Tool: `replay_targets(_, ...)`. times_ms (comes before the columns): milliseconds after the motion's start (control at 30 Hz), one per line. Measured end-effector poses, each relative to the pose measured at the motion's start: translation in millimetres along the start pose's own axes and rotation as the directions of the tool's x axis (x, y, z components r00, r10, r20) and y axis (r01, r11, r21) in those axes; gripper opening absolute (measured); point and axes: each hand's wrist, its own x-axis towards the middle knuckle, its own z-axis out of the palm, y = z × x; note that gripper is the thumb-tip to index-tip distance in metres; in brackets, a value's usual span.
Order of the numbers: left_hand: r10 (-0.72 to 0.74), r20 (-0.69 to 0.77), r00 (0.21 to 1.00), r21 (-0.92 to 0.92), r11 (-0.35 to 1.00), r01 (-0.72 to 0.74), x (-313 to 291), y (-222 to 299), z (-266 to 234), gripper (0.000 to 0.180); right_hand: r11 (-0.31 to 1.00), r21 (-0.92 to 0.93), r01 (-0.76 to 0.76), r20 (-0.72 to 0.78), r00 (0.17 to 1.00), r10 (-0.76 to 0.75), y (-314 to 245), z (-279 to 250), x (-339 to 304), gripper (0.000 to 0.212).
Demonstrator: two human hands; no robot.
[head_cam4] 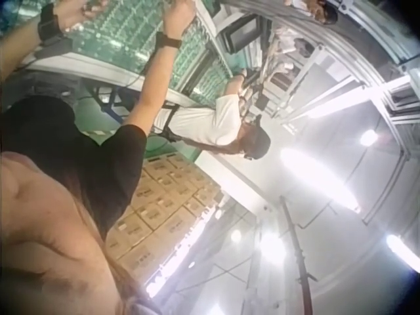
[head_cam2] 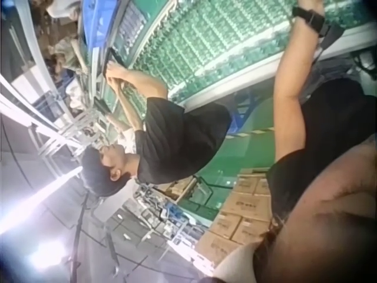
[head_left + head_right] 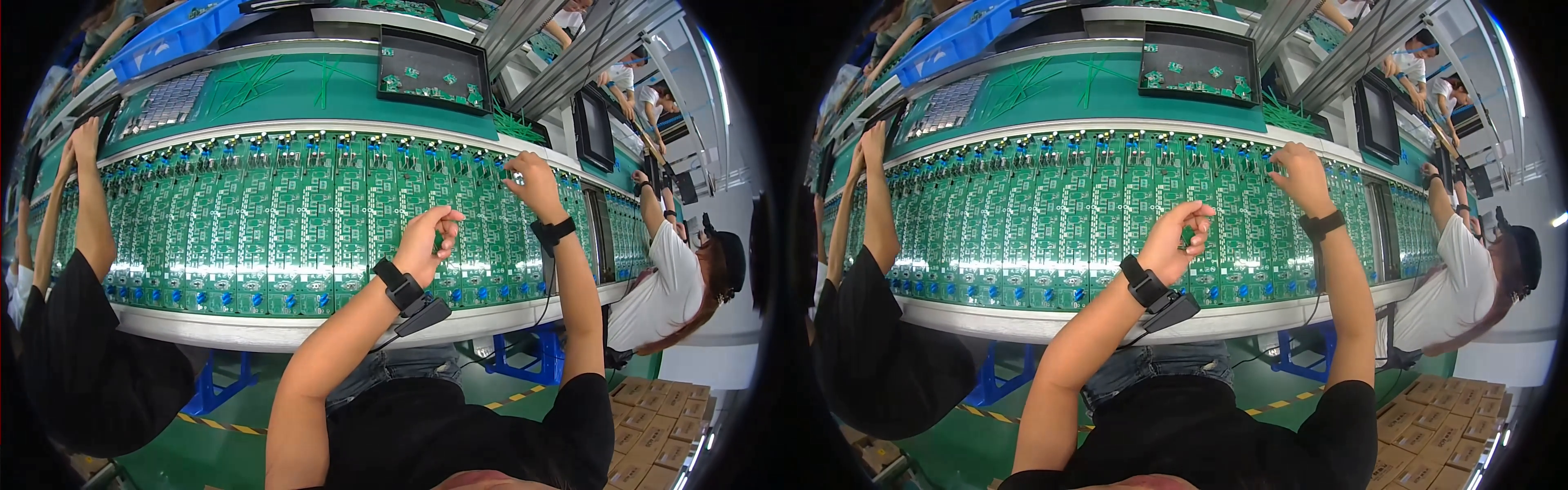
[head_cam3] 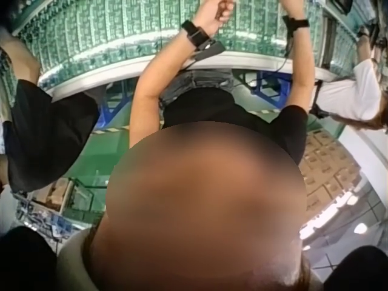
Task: The person picks up small green circuit boards and places them onto a larger green circuit board panel, then pours more small boards from a black tray into their hand.
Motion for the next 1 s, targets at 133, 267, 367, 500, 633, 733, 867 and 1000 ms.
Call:
replay_targets(133, 0.027, -0.097, 0.995, -0.007, 1.000, -0.028, -1.2, 1.8, 8.8, 0.032, 1.000, 0.006, -0.019, 0.088, 0.996, 0.018, -1.0, 2.4, 7.6, 0.023)
replay_targets(267, 0.065, -0.031, 0.997, -0.224, 0.972, -0.070, -0.4, 5.0, 18.9, 0.038, 0.996, -0.088, 0.014, 0.039, 0.999, -0.010, -17.0, -11.4, 5.0, 0.025)
replay_targets(367, 0.102, -0.034, 0.994, -0.259, 0.960, -0.107, 1.5, 1.5, 12.8, 0.041, 0.965, 0.235, 0.116, -0.117, 0.989, -0.091, -78.7, -21.4, 3.9, 0.026)
replay_targets(500, 0.109, -0.139, 0.984, -0.154, 0.979, -0.130, -5.9, 3.2, 18.1, 0.044, 0.885, 0.417, 0.209, 0.013, 0.972, -0.235, -134.1, -36.4, 1.3, 0.023)
replay_targets(633, 0.077, -0.093, 0.993, -0.163, 0.982, -0.091, -1.6, 3.4, 16.1, 0.045, 0.829, 0.554, 0.079, 0.115, 0.979, -0.170, -137.7, -27.4, -4.0, 0.026)
replay_targets(733, 0.044, -0.129, 0.991, -0.163, 0.985, -0.064, -5.6, 1.4, 21.9, 0.043, 0.759, 0.647, -0.076, 0.230, 0.968, -0.098, -133.1, -28.1, -6.1, 0.025)
replay_targets(867, 0.058, -0.151, 0.987, -0.163, 0.983, -0.082, 0.6, -1.7, 17.6, 0.040, 0.641, 0.742, -0.197, 0.235, 0.972, 0.026, -133.4, -32.6, -6.8, 0.023)
replay_targets(1000, 0.059, -0.132, 0.989, -0.167, 0.983, -0.081, 0.1, -2.8, 13.6, 0.036, 0.871, 0.492, 0.006, -0.110, 0.992, 0.055, -113.8, -42.9, -0.1, 0.023)
